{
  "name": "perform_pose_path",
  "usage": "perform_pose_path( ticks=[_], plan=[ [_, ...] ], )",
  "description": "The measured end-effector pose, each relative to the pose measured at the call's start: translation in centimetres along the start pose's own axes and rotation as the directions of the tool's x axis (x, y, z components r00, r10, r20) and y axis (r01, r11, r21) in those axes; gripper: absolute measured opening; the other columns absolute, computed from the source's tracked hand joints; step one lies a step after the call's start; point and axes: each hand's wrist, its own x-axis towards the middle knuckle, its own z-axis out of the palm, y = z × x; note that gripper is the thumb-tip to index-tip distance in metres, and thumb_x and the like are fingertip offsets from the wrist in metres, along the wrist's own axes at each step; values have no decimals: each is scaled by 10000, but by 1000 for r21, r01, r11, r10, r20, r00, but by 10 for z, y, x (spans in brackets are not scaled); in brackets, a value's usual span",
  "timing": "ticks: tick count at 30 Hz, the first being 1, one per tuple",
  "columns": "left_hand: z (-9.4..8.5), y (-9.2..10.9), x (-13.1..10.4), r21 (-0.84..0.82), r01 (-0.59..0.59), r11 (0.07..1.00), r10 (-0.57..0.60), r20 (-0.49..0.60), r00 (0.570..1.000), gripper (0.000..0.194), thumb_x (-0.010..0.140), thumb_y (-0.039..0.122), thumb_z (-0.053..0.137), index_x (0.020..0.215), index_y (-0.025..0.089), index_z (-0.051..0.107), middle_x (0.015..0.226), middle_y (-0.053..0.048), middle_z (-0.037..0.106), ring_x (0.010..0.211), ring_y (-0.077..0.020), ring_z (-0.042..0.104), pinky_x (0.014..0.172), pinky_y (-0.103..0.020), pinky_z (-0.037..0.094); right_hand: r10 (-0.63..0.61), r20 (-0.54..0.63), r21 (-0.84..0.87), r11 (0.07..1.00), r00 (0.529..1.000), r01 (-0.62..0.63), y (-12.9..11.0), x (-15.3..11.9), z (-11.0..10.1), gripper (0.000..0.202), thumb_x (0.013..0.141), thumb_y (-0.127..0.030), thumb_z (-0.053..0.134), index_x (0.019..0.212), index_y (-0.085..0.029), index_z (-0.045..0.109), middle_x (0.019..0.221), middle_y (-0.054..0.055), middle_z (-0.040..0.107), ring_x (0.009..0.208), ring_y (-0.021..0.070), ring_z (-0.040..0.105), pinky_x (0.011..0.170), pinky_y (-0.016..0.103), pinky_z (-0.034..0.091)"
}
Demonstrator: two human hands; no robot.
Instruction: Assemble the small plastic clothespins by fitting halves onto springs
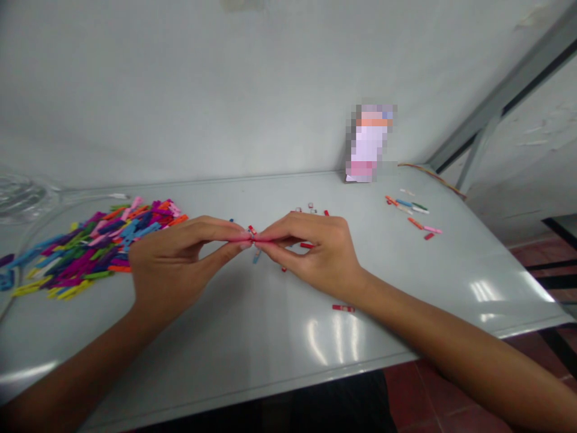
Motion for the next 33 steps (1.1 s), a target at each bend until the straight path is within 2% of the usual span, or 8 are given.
perform_pose_path(
  ticks=[4, 14, 21, 26, 33],
  plan=[
    [0, 3, 2, 13, 0, 1000, 0, 3, 1000, 68, 989, 285, 863, 977, 350, 875, 979, 17, 885, 868, -236, 843, 880, -445, 744, 0, 0, -10, 1000, 1000, 0, 1, 0, 0, 81, 997, -283, 872, 1048, -323, 921, 962, 14, 895, 850, 208, 839, 764, 353, 708],
    [-1, 2, 1, -13, -14, 1000, 14, 13, 1000, 126, 982, 222, 869, 1004, 346, 873, 997, 24, 881, 889, -216, 837, 885, -421, 731, -106, 11, -46, 993, 994, 106, 1, 1, -1, 114, 1005, -229, 857, 1067, -307, 912, 963, 8, 900, 864, 207, 853, 801, 354, 710],
    [-1, 3, 1, -3, 9, 1000, -9, 17, 1000, 70, 986, 277, 864, 984, 346, 876, 977, 13, 882, 885, -239, 843, 877, -445, 744, -91, 17, -60, 994, 996, 92, 1, 1, -2, 99, 1001, -264, 857, 1048, -329, 915, 962, 11, 901, 870, 235, 861, 841, 400, 725],
    [-2, 5, 3, 14, -16, 1000, 16, 10, 1000, 110, 983, 240, 860, 976, 349, 871, 972, 25, 881, 861, -227, 836, 853, -426, 735, -96, 22, -53, 994, 995, 97, 0, 2, -3, 127, 998, -234, 853, 1058, -327, 915, 965, 11, 901, 868, 229, 861, 820, 387, 724],
    [-2, 4, 3, 25, -14, 1000, 14, -1, 1000, 68, 984, 285, 866, 973, 351, 877, 958, 18, 877, 851, -235, 838, 842, -433, 739, -71, 28, -48, 996, 997, 72, -2, 3, -1, 116, 983, -230, 858, 1043, -311, 916, 964, 16, 901, 861, 222, 855, 810, 377, 729]
  ],
)
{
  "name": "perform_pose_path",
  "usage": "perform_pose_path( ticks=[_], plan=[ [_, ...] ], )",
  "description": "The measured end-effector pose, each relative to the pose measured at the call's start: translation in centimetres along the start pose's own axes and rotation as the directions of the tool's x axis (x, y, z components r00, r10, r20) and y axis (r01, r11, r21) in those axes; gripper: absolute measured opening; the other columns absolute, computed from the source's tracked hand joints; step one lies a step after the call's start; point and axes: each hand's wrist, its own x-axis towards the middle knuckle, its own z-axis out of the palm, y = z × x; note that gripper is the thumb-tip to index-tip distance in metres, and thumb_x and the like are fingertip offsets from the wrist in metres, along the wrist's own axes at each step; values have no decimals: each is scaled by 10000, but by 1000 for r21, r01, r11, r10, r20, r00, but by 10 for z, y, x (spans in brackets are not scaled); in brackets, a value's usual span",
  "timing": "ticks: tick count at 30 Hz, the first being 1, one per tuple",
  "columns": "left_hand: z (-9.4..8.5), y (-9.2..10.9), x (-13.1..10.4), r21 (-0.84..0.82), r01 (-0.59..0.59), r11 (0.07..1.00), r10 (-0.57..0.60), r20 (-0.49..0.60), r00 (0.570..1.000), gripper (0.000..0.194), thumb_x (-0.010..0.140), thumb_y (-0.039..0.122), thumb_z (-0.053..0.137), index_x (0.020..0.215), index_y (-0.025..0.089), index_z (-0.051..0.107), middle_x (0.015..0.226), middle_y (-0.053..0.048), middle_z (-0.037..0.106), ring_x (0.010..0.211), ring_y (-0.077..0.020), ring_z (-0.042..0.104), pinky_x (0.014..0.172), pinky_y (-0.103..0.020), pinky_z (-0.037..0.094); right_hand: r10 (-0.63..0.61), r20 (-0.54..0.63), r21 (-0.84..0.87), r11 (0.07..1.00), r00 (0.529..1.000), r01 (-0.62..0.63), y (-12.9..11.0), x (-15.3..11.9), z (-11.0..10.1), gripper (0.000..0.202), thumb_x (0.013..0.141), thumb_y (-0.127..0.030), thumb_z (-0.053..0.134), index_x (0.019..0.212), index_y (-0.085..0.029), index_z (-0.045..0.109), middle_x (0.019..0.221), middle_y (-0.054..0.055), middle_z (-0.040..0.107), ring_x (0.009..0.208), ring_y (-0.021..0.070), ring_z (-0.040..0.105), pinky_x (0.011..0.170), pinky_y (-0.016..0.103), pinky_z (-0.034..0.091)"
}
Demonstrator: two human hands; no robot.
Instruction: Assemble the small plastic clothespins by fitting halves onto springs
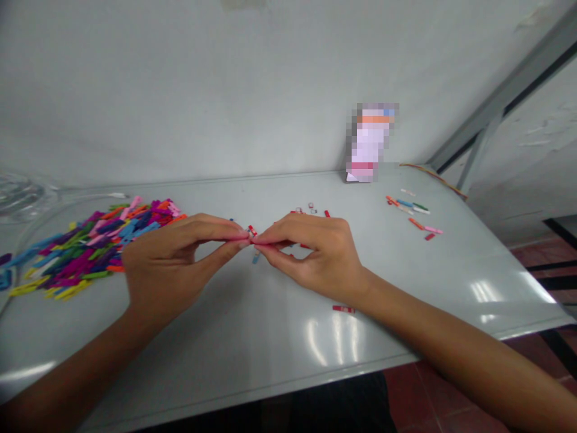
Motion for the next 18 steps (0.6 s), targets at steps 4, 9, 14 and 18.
perform_pose_path(
  ticks=[4, 9, 14, 18],
  plan=[
    [0, -2, -1, -45, 24, 999, -24, -2, 1000, 89, 979, 255, 876, 997, 342, 879, 980, 19, 876, 882, -221, 835, 866, -413, 737, 104, -8, 109, 989, 995, -103, -1, -1, 1, 79, 959, -228, 888, 1022, -268, 913, 944, 26, 894, 806, 185, 839, 763, 314, 725],
    [2, -6, -1, -110, 118, 987, -121, -26, 992, 58, 985, 284, 872, 1039, 296, 889, 1019, -17, 880, 907, -213, 840, 843, -358, 747, 352, 39, 297, 890, 935, -347, 1, 1, 0, 186, 896, -380, 969, 965, -218, 912, 883, 56, 879, 729, 196, 824, 652, 306, 716],
    [3, -6, 0, -112, 161, 981, -164, -21, 986, 59, 986, 305, 882, 1041, 291, 899, 1011, -18, 888, 894, -208, 848, 823, -328, 753, 390, 37, 402, 837, 920, -371, 2, 4, -1, 272, 831, -447, 1018, 948, -225, 915, 941, 74, 881, 818, 220, 838, 690, 326, 731],
    [4, -6, -1, -175, 210, 962, -209, 24, 978, 65, 973, 315, 902, 1028, 280, 902, 973, -20, 892, 852, -216, 858, 792, -328, 755, 420, 20, 437, 812, 907, -386, 2, 5, 1, 278, 799, -423, 1044, 927, -216, 910, 916, 69, 878, 786, 206, 835, 703, 310, 727]
  ],
)
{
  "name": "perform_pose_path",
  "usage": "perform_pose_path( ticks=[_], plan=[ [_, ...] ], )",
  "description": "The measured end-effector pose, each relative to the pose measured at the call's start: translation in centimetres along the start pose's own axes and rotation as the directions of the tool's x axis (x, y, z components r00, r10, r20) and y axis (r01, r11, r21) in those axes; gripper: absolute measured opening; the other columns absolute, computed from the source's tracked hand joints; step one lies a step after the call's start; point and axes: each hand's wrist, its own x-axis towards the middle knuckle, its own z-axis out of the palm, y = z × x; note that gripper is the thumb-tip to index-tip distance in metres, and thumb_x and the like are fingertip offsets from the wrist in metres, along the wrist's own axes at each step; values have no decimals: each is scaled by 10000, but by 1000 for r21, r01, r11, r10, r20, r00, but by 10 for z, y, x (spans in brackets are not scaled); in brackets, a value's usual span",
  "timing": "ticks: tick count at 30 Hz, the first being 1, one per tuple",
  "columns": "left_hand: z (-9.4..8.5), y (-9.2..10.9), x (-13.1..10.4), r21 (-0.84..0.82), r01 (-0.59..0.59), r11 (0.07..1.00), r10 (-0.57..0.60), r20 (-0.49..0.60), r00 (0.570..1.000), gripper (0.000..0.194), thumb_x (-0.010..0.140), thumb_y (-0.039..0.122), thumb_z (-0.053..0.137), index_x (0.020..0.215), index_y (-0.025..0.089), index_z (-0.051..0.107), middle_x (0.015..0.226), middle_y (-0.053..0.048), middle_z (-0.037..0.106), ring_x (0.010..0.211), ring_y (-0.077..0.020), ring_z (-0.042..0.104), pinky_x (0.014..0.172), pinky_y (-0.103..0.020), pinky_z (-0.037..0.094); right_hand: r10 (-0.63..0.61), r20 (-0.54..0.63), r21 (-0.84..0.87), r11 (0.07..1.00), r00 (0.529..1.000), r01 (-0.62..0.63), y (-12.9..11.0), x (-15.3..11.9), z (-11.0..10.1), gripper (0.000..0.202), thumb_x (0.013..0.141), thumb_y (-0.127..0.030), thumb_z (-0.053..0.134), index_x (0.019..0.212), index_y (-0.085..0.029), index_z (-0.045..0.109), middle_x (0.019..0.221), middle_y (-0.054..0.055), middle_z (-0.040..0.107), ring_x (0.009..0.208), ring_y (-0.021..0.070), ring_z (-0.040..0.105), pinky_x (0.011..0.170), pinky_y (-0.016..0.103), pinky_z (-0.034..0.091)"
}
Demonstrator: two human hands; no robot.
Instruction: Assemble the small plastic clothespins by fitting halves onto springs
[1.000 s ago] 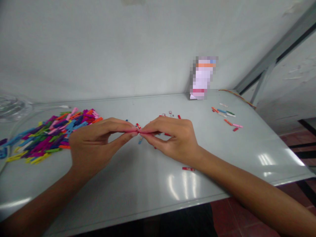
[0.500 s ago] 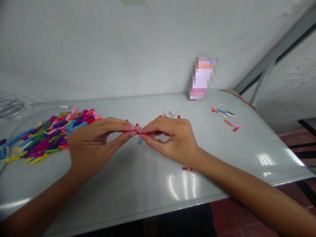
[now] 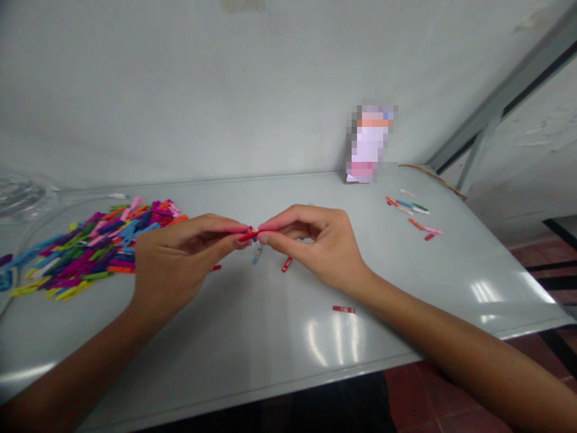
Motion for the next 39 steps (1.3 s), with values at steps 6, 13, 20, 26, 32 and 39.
perform_pose_path(
  ticks=[6, 13, 20, 26, 32, 39],
  plan=[
    [4, 1, 0, -92, 36, 995, -34, 26, 999, 126, 923, 300, 951, 1013, 245, 883, 926, -31, 891, 778, -214, 858, 706, -305, 738, 45, -14, 74, 996, 999, -44, 1, 0, 3, 305, 756, -420, 1070, 894, -208, 899, 850, 49, 866, 729, 190, 829, 693, 296, 728],
    [6, -1, 0, -196, 114, 974, -107, 43, 993, 222, 901, 327, 974, 1053, 220, 853, 925, -50, 888, 776, -225, 862, 679, -306, 728, 83, 4, 116, 990, 997, -83, 3, 0, 5, 322, 728, -421, 1085, 859, -201, 890, 802, 40, 857, 695, 187, 830, 625, 264, 708],
    [10, 2, 1, -335, 202, 921, -200, 41, 979, 190, 854, 227, 992, 988, 201, 860, 864, -29, 874, 746, -190, 846, 671, -252, 696, 141, 57, 186, 971, 988, -150, 4, 0, 5, 294, 749, -393, 1075, 887, -197, 904, 836, 56, 884, 736, 203, 861, 695, 274, 731],
    [9, -5, -4, -394, 227, 890, -218, 68, 974, 148, 885, 247, 969, 1004, 205, 891, 922, -48, 885, 778, -197, 844, 736, -291, 710, 197, 104, 259, 941, 975, -217, 7, 1, 4, 300, 736, -381, 1084, 885, -202, 895, 844, 52, 888, 776, 223, 878, 741, 310, 750],
    [10, -10, -7, -478, 284, 831, -268, 105, 958, 173, 879, 252, 988, 1021, 215, 897, 928, -47, 888, 797, -201, 853, 777, -304, 718, 245, 151, 246, 929, 958, -277, 13, 0, 1, 288, 778, -383, 1063, 918, -198, 893, 888, 68, 896, 820, 231, 886, 729, 291, 738],
    [10, -9, -5, -486, 316, 815, -293, 125, 948, 234, 811, 244, 1037, 1006, 234, 908, 961, -41, 896, 858, -204, 863, 806, -292, 723, 258, 167, 269, 917, 952, -296, 13, 2, 1, 263, 786, -367, 1056, 899, -194, 893, 862, 60, 887, 808, 205, 870, 719, 274, 726]
  ],
)
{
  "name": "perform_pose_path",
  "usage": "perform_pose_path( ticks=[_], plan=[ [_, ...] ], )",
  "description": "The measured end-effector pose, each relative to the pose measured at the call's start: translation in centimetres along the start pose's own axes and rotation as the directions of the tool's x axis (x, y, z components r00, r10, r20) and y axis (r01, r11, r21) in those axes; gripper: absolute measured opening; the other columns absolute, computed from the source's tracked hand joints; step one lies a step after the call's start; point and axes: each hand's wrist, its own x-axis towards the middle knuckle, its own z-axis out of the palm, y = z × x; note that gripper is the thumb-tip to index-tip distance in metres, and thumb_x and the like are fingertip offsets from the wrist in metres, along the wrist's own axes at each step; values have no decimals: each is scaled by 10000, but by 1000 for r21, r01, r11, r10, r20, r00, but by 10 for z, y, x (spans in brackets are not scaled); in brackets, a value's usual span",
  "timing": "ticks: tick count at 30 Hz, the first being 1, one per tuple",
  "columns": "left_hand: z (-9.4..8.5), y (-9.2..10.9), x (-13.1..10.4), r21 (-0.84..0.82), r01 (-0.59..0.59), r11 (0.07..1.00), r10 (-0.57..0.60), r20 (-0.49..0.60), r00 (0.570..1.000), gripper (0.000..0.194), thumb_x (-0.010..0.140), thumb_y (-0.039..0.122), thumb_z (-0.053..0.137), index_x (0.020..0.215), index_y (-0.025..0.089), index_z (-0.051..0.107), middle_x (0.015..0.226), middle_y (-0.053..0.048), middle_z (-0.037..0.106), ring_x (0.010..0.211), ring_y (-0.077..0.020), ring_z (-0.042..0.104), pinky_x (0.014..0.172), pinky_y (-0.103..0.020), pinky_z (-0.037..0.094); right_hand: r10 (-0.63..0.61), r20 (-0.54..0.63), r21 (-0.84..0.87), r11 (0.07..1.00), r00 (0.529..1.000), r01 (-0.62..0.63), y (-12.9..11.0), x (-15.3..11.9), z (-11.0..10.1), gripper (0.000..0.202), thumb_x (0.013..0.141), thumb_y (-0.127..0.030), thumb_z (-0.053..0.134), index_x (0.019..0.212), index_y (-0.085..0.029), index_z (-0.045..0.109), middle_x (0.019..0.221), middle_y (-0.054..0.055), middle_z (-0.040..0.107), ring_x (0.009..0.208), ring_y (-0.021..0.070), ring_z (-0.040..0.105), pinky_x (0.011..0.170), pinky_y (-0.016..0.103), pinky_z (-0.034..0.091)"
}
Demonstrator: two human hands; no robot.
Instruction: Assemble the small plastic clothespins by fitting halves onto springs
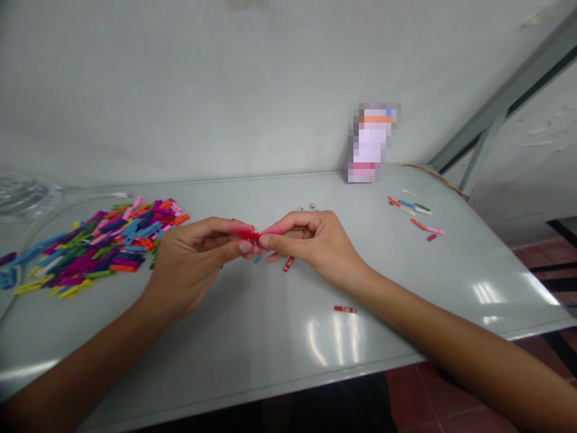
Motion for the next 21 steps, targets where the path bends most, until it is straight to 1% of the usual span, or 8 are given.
perform_pose_path(
  ticks=[3, 7, 10, 13, 17, 21],
  plan=[
    [-1, 0, 1, 9, 2, 1000, -2, 19, 1000, 265, 803, 242, 1040, 1036, 245, 914, 989, -43, 900, 879, -216, 867, 818, -311, 734, 22, 6, 2, 1000, 1000, -22, -1, 1, 0, 228, 818, -354, 1036, 890, -194, 890, 873, 64, 888, 810, 197, 864, 703, 262, 709],
    [-3, -3, 1, 54, -21, 998, 20, 18, 1000, 223, 832, 235, 1016, 1031, 240, 917, 985, -50, 897, 863, -213, 862, 808, -312, 735, 70, 30, 18, 997, 997, -71, -2, 2, -1, 244, 820, -379, 1031, 864, -191, 882, 854, 66, 882, 813, 202, 860, 693, 268, 692],
    [-4, -5, 1, 85, -67, 994, 66, 25, 998, 189, 856, 214, 994, 1026, 242, 918, 981, -47, 894, 839, -197, 850, 767, -285, 721, 104, 52, 15, 994, 993, -105, -2, 1, -1, 267, 812, -401, 1035, 857, -188, 881, 846, 69, 881, 779, 191, 850, 701, 269, 684],
    [-4, -5, 1, 79, -99, 992, 97, 29, 995, 167, 869, 197, 980, 1012, 259, 919, 984, -34, 892, 840, -179, 843, 734, -249, 703, 129, 54, -1, 992, 990, -129, -2, 0, 0, 275, 799, -405, 1043, 866, -194, 880, 827, 60, 878, 744, 176, 842, 685, 244, 665],
    [-2, -3, 1, 86, -114, 990, 113, 21, 993, 165, 860, 199, 982, 1000, 261, 921, 977, -33, 893, 844, -179, 840, 730, -244, 700, 135, 63, -17, 991, 989, -134, -1, 0, 0, 293, 802, -427, 1040, 863, -196, 870, 818, 52, 874, 742, 174, 840, 699, 250, 671],
    [-2, -1, 2, 112, -122, 986, 120, 23, 993, 173, 857, 201, 981, 1011, 248, 920, 992, -42, 895, 848, -187, 842, 732, -254, 701, 107, 55, -60, 993, 993, -103, -1, 0, -1, 333, 790, -448, 1045, 881, -192, 853, 824, 51, 869, 740, 189, 837, 687, 274, 678]
  ],
)
